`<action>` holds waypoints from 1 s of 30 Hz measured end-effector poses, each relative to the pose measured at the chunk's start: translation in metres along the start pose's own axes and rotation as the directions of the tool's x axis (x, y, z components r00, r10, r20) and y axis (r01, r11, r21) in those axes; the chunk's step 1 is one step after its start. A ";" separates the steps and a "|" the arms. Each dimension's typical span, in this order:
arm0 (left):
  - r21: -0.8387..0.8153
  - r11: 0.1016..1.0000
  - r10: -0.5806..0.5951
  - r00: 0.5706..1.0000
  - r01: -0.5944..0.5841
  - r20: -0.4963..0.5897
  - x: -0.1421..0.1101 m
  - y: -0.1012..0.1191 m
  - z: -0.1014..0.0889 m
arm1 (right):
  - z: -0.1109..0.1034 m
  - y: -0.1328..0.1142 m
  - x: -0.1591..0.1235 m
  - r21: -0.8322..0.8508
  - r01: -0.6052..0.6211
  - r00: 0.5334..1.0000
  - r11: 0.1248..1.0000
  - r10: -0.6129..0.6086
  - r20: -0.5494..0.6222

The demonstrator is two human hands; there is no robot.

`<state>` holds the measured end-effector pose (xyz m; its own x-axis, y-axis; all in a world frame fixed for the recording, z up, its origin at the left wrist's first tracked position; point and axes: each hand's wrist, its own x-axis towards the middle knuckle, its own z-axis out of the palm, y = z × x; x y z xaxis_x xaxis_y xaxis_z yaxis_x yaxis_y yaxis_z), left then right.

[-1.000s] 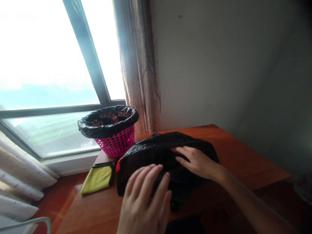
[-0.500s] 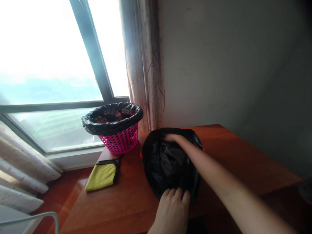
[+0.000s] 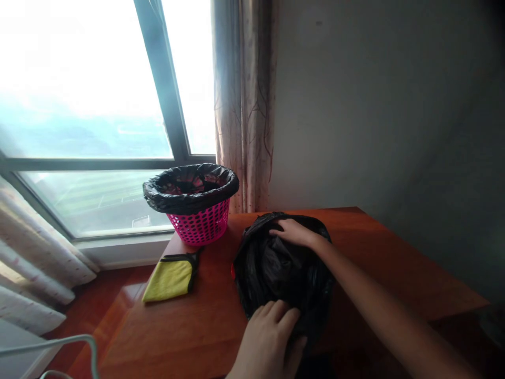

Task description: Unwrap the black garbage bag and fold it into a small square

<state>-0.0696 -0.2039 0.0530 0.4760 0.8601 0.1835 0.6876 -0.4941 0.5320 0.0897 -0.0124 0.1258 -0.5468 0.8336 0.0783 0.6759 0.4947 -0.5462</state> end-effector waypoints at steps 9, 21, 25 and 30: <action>-0.016 1.000 -0.029 0.929 0.025 -0.370 0.014 -0.048 -0.023 | 0.041 0.002 -0.059 -0.256 -0.102 0.939 0.961 0.178 0.293; 0.205 0.956 -0.145 0.946 0.209 -0.291 0.045 -0.064 0.000 | 0.064 0.012 -0.033 -0.317 -0.168 0.984 0.934 0.177 0.000; 0.193 0.939 -0.208 0.918 0.284 -0.338 0.049 -0.073 -0.011 | 0.040 0.037 -0.047 0.264 -0.029 0.979 0.964 0.081 -0.187; 0.278 0.895 -0.283 0.926 0.348 -0.249 0.055 -0.076 -0.013 | 0.024 0.071 -0.078 0.448 0.107 0.961 0.888 0.024 -0.277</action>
<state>-0.1025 -0.1172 0.0333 0.1097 0.9681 0.2254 0.9339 -0.1780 0.3099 0.1686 -0.0482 0.0608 -0.3722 0.8805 0.2935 0.3202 0.4186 -0.8499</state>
